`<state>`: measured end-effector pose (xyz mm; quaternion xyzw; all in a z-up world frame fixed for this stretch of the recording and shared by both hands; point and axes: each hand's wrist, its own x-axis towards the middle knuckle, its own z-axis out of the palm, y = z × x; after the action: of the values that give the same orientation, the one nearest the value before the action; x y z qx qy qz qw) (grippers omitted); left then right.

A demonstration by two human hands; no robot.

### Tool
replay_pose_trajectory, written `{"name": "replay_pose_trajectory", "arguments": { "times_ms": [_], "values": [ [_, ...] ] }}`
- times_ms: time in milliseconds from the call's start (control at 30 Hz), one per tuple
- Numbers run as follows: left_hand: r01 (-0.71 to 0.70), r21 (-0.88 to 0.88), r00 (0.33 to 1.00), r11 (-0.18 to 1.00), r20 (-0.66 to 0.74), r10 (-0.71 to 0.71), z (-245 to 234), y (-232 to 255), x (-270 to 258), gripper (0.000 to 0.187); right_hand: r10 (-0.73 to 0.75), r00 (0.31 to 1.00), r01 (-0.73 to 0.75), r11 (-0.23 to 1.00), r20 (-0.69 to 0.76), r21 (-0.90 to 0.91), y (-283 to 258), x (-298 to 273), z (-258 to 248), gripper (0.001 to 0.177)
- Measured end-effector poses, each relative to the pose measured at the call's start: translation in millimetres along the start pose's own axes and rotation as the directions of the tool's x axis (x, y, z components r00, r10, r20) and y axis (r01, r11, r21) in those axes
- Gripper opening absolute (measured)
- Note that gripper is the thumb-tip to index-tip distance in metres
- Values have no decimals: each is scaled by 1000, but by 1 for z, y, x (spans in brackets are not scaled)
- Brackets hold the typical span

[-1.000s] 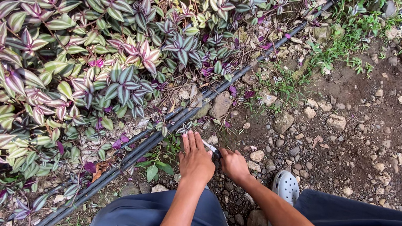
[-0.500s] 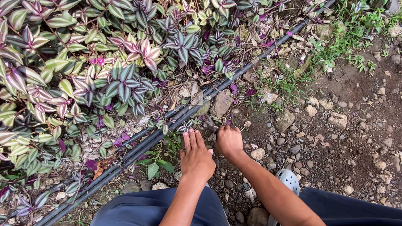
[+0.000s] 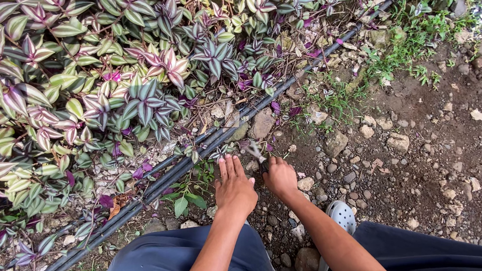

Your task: The person uses shears to trim small plants and weeds growing along a black irrigation pipe in a garden bed. The person holds the plants with one hand and cuts them with the shears in the other.

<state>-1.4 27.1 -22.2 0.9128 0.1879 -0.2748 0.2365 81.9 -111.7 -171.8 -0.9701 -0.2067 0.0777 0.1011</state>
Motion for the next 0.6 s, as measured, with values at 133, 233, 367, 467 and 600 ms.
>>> {"name": "replay_pose_trajectory", "arguments": {
  "times_ms": [133, 233, 367, 467, 600],
  "values": [
    [-13, -22, 999, 1000, -31, 12, 1, 8, 3, 79, -8, 972, -14, 996, 233, 93, 22, -5, -2, 55],
    [-36, -6, 999, 999, -30, 36, 1, 23, 5, 79, -76, 984, 54, 988, 158, 142, 48, -22, -16, 58],
    [-58, 34, 998, 998, 9, 57, 6, 48, 5, 81, 299, 953, -299, 927, 35, 228, 82, -45, -33, 59],
    [-92, 55, 996, 994, 6, 92, 12, 68, 3, 81, 454, 891, -440, 866, -3, 237, 103, -54, -43, 62],
    [-151, 117, 988, 982, 7, 151, 15, 89, 4, 81, 446, 895, -434, 873, -8, 222, 120, -45, -50, 66]
  ]
}}
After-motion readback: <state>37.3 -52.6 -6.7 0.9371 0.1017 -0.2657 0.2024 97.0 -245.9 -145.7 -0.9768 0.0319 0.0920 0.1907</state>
